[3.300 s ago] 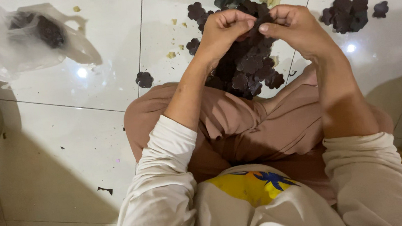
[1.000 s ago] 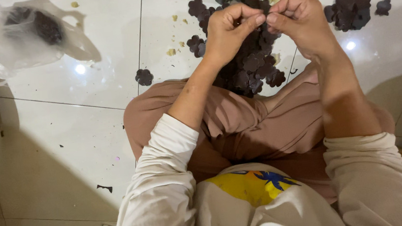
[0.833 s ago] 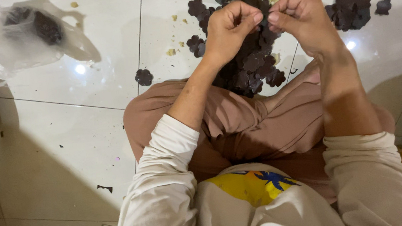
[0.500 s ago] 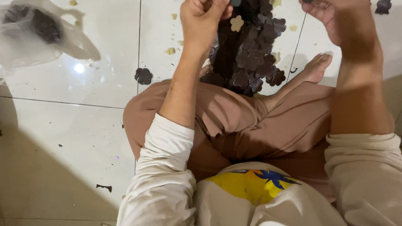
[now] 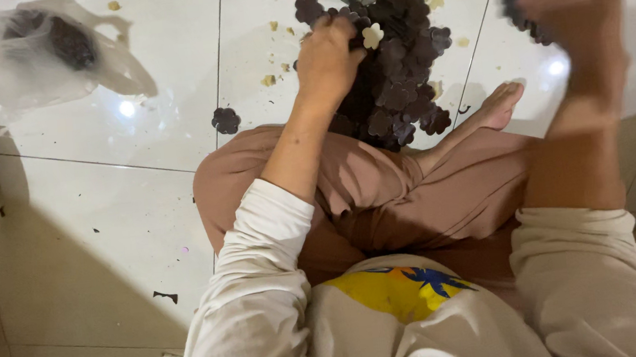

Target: The person sits on the floor and trims dark flower-shaped shoe components one at a time, pinching off small pale excess pieces from each cutout by hand and setting the trimmed pieces aside with the growing pile of finished flower cutouts.

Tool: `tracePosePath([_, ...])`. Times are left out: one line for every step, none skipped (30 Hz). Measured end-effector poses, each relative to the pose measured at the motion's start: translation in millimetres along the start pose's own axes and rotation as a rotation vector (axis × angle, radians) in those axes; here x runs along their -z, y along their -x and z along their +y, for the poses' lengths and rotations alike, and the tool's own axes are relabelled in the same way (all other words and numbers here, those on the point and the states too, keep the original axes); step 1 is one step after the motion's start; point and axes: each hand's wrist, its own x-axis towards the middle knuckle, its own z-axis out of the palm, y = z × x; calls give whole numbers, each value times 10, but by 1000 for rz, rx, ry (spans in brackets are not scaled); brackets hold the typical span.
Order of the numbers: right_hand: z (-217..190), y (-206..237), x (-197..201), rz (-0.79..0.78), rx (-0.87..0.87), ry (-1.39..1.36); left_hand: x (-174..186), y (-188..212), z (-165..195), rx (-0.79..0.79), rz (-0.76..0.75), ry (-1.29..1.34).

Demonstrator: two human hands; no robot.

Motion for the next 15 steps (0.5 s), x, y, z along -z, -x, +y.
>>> tracePosePath([213,60,90,52,45,180,-26,23,-32,39,-56,-72])
tracePosePath([357,160,100,79,35,263,-55,43,-64,76,-112,-143])
tracePosePath([472,228,120,105,23,346,-89,56,-87,111,-167,-213])
tracePosePath([540,266,124,108,-43,332,-124,57,-102,107,-184,-250])
tracePosePath([559,266,105,104,-34,310,-159,34,-109,103,-197,-288])
tracePosePath([522,253,95,99,-25,287,-179,21,-115,100,-210,-325])
tracePosePath([433,191,22,84,55,253,-183,16,-119,94,-212,-317])
tracePosePath([290,128,-58,37,56,177,-173,15,-122,88,-213,-309])
tracePosePath([116,44,-134,-10,54,100,-155,3,-115,83,-213,-302])
tracePosePath([-102,-3,-223,-90,-28,-21,-128,2,-104,76,-172,-167])
tracePosePath([-332,-57,-330,-202,-300,-187,-95,4,-87,67,-130,-32])
tracePosePath([-557,-110,-433,-318,-571,-356,-67,-13,-64,59,-88,104])
tracePosePath([-767,-149,-522,-355,-449,-408,-47,-43,-24,84,-124,297])
tracePosePath([-918,-188,-546,-390,-327,-460,-36,-70,24,110,-160,489])
tracePosePath([-1032,-220,-548,-377,-348,-565,-22,-97,71,134,-196,680])
